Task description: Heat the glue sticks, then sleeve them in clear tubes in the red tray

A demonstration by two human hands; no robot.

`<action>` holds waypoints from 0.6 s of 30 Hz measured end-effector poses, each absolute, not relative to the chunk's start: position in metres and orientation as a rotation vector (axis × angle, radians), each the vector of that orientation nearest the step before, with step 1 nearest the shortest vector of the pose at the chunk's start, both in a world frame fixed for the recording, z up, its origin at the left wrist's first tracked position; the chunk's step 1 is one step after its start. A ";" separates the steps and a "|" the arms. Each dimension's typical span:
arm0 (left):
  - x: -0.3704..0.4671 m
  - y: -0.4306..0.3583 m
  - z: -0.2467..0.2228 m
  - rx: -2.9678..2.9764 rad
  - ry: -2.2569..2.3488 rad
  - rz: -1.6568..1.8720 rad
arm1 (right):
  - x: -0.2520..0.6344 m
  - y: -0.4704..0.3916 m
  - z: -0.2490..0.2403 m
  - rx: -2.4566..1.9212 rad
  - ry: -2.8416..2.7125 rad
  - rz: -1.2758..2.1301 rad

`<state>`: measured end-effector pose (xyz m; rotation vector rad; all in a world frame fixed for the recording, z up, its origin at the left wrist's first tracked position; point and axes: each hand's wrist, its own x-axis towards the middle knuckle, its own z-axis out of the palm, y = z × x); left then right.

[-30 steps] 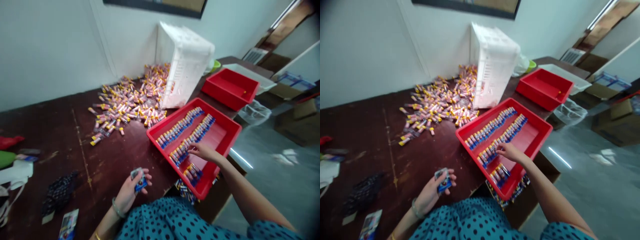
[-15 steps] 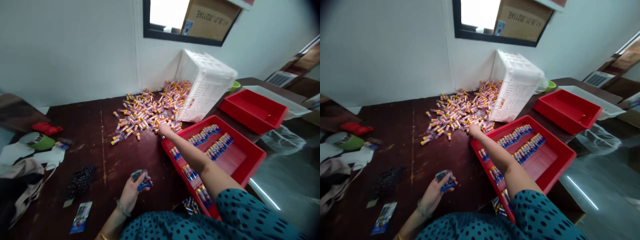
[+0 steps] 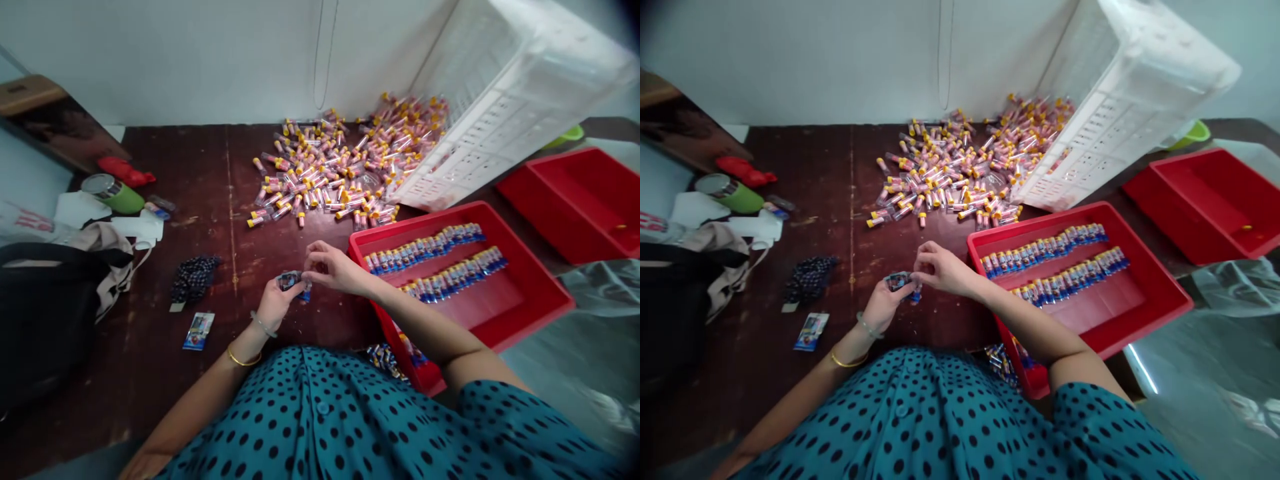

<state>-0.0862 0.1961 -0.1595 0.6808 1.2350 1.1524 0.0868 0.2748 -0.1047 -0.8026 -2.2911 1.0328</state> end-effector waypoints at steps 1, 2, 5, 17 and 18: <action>-0.084 0.195 -0.159 0.692 1.223 1.160 | 0.086 0.269 -0.105 -0.815 -2.282 1.030; -0.083 0.195 -0.158 0.698 1.207 1.162 | 0.087 0.266 -0.106 -0.828 -2.266 1.030; -0.083 0.192 -0.155 0.724 1.148 1.075 | 0.095 0.262 -0.109 -0.864 -2.195 1.047; -0.080 0.188 -0.137 0.886 1.070 0.716 | 0.162 0.260 -0.094 -1.002 -1.494 1.584; -0.079 0.188 -0.136 0.885 1.068 0.702 | 0.166 0.258 -0.093 -0.993 -1.478 1.624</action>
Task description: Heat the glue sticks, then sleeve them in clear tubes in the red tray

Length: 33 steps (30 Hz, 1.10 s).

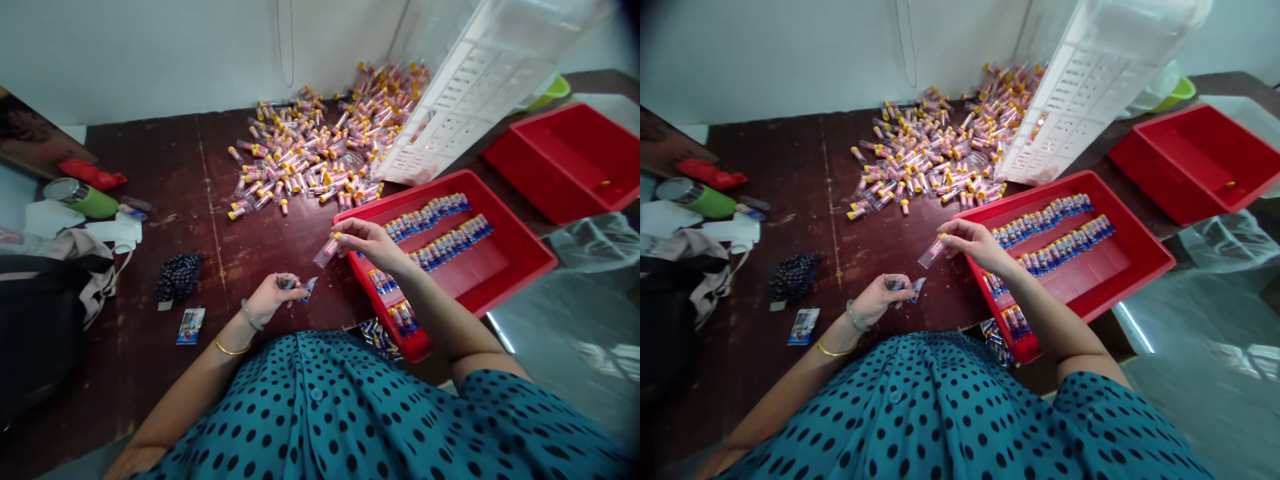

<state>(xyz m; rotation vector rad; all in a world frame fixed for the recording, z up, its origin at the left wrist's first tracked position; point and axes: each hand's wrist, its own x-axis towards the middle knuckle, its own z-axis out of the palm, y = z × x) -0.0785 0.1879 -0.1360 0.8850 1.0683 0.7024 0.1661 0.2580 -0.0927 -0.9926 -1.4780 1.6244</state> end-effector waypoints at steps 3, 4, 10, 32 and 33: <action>-0.077 0.188 -0.135 0.842 1.037 0.661 | 0.173 0.251 -0.090 -0.987 -1.538 1.596; -0.076 0.188 -0.136 0.818 1.024 0.652 | 0.174 0.249 -0.090 -1.002 -1.598 1.499; -0.070 0.187 -0.135 0.823 1.030 0.629 | 0.158 0.230 -0.098 -0.912 -2.117 1.022; -0.063 0.184 -0.133 0.950 1.031 0.721 | 0.167 0.225 -0.086 -0.934 -1.681 1.537; -0.059 0.183 -0.135 0.952 1.052 0.744 | 0.167 0.223 -0.089 -0.965 -1.703 1.459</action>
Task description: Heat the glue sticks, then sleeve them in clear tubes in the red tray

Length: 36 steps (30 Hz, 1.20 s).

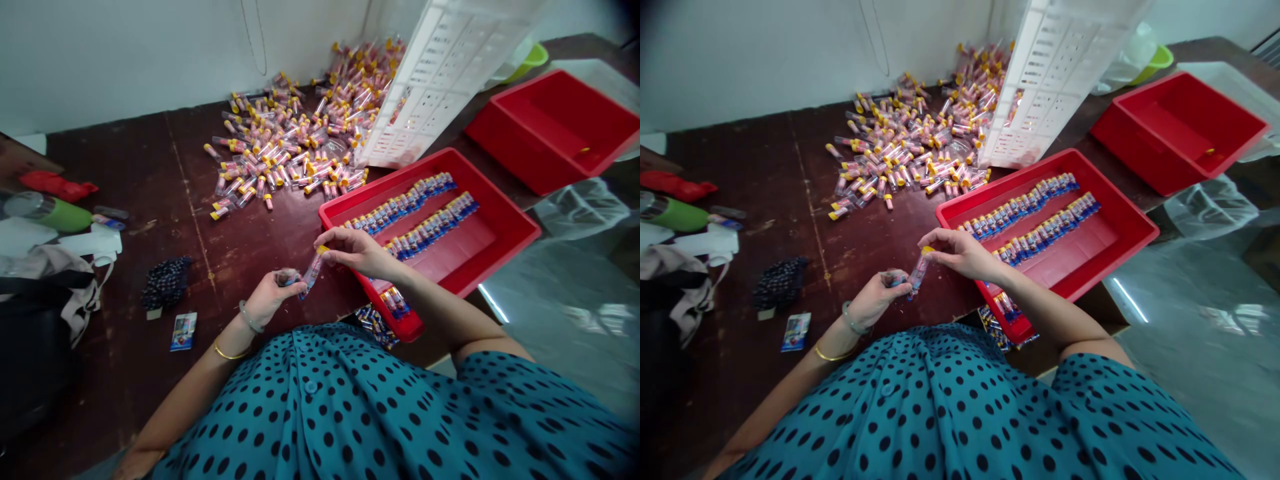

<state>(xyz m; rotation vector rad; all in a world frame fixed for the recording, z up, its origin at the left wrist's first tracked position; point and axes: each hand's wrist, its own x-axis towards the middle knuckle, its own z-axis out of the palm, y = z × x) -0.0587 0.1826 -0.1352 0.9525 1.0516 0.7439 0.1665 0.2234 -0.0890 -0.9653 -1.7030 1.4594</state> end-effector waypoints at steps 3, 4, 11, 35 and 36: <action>-0.045 0.177 -0.140 0.894 1.078 0.814 | 0.165 0.215 -0.099 -1.063 -1.725 1.233; -0.041 0.175 -0.141 0.848 1.063 0.816 | 0.164 0.211 -0.102 -1.086 -1.731 1.199; -0.028 0.171 -0.136 0.637 0.963 0.777 | 0.161 0.177 -0.121 -1.107 -1.653 1.165; -0.019 0.173 -0.135 0.746 0.953 0.713 | 0.216 0.185 -0.103 -1.143 -1.435 1.175; -0.020 0.174 -0.134 0.731 0.950 0.710 | 0.240 0.189 -0.099 -1.237 -1.419 1.084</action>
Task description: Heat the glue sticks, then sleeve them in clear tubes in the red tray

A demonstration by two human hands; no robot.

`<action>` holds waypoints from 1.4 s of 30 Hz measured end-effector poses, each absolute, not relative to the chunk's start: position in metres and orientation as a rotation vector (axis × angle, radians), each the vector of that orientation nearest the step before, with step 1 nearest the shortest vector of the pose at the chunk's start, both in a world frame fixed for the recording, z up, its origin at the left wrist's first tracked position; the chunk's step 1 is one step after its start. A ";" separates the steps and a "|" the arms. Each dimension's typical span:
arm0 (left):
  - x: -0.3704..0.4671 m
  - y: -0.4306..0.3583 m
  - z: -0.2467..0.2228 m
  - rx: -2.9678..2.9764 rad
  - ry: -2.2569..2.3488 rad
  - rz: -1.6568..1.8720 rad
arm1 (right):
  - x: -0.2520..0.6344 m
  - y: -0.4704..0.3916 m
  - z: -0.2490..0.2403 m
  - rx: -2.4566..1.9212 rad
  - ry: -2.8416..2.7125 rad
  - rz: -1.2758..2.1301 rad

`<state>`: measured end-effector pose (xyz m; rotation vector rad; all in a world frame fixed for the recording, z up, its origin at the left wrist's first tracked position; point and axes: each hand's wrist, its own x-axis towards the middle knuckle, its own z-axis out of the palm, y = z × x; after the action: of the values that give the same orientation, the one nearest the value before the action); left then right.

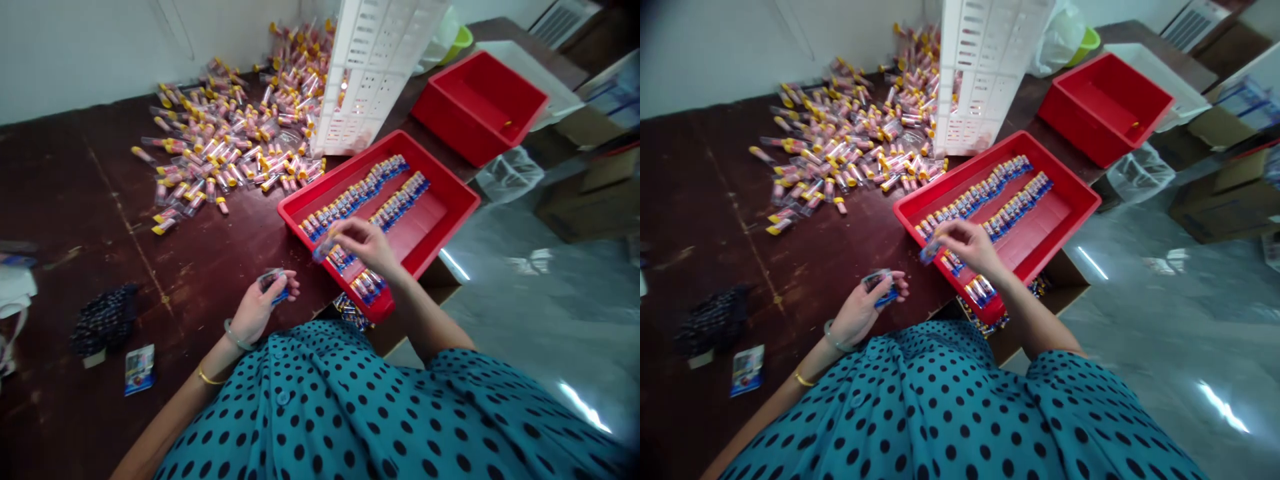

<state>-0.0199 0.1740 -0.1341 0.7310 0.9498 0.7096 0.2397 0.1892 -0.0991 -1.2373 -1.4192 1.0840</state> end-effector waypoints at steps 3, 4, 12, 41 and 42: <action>-0.026 0.177 -0.136 0.704 0.954 0.698 | 0.313 0.192 -0.102 -1.749 -1.526 0.837; -0.029 0.177 -0.137 0.711 0.955 0.679 | 0.331 0.189 -0.107 -1.971 -1.597 0.814; -0.053 0.175 -0.144 0.686 1.053 0.665 | 0.357 0.172 -0.149 -2.135 -1.810 1.091; -0.096 0.193 -0.149 0.544 1.116 1.075 | 0.164 0.458 -0.181 -2.074 -2.257 0.753; -0.096 0.192 -0.148 0.548 1.122 1.087 | 0.163 0.460 -0.180 -2.090 -2.279 0.740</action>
<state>-0.0961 0.1922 -0.1481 0.5484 1.1222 1.0866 0.1630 0.4598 -0.1795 -2.0904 -2.2792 0.7404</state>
